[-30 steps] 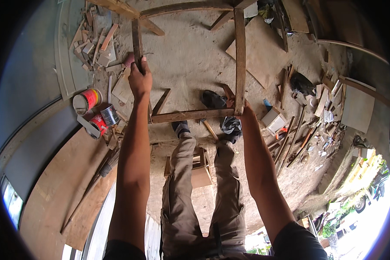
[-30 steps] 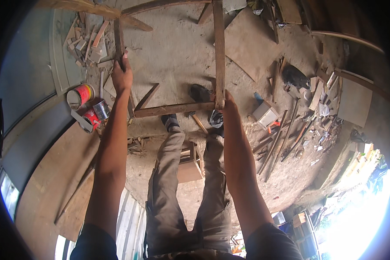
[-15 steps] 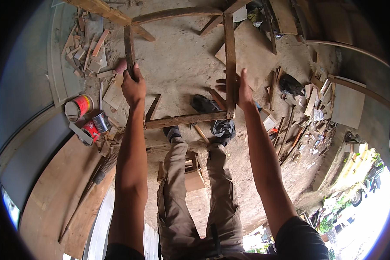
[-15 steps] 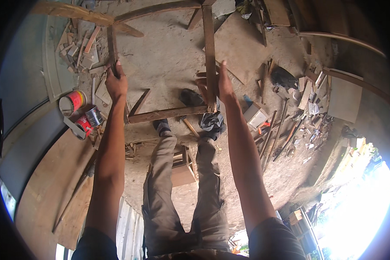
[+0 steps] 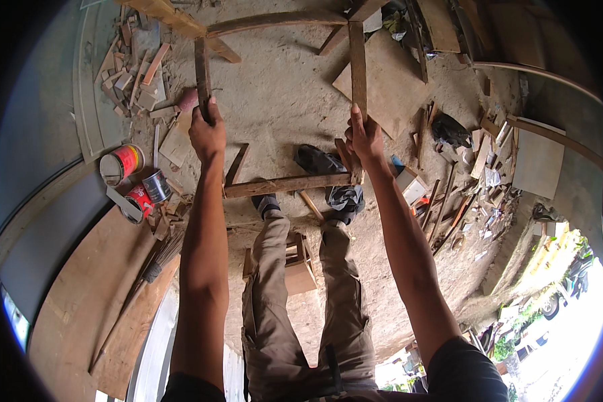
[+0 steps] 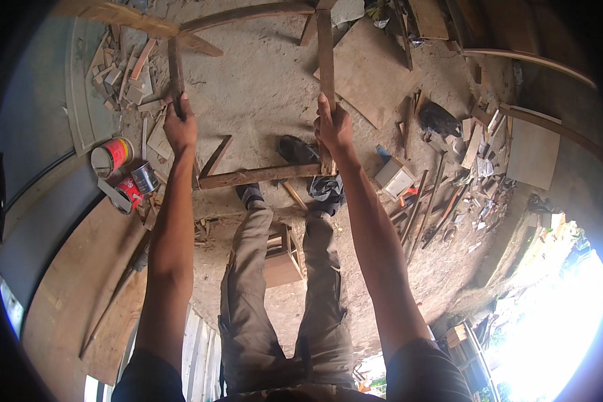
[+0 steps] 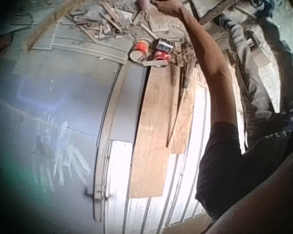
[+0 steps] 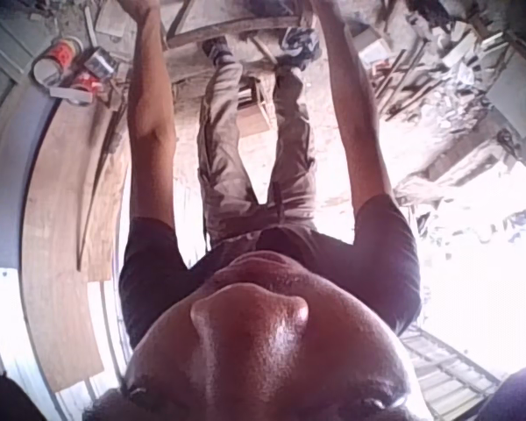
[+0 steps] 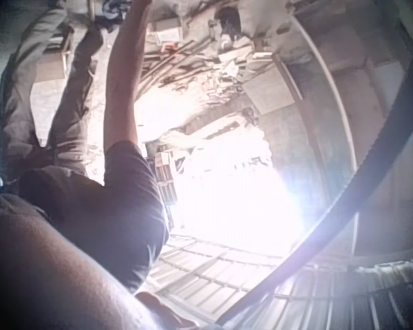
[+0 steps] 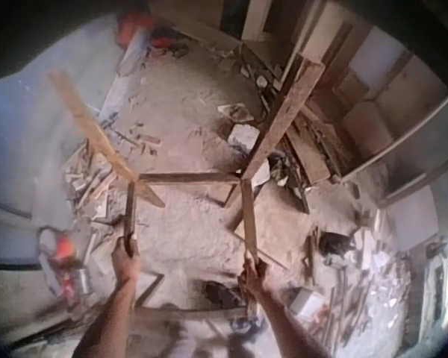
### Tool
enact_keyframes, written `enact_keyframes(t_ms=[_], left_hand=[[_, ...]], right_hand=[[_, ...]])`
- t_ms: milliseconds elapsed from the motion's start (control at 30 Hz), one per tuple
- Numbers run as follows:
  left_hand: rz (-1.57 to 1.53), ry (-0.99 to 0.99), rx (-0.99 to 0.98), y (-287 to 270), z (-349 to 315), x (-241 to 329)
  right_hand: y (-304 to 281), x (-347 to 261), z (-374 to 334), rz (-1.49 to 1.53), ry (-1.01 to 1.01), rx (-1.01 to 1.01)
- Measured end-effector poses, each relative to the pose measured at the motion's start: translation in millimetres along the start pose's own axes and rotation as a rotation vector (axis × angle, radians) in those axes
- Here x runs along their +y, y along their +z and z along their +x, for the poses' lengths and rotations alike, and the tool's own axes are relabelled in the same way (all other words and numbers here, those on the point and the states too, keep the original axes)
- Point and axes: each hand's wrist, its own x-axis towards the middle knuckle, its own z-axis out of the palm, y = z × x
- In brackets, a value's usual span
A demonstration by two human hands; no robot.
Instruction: The person sits on the floor and works on a wooden frame. They pick up wooden slats, fit them into the frame, and use a hammer to tap the pieces into place. The person repeatedly adjusts and hammers the slats to secure them.
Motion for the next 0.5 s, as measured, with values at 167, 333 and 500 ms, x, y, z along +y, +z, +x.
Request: enact_keyframes(t_ms=[167, 333, 500], left_hand=[[0.005, -0.017, -0.039, 2.3, -4.6, 7.1], [-0.004, -0.059, -0.053, 3.9, -1.6, 8.9], [-0.005, -0.092, -0.079, 3.4, -0.1, 12.2]], right_hand=[[-5.9, 6.5, -2.9, -0.02, -0.009, 0.042], [-5.1, 5.7, 1.0, 0.06, -0.005, -0.016], [-7.8, 7.3, 5.0, -0.007, -0.012, -0.003]])
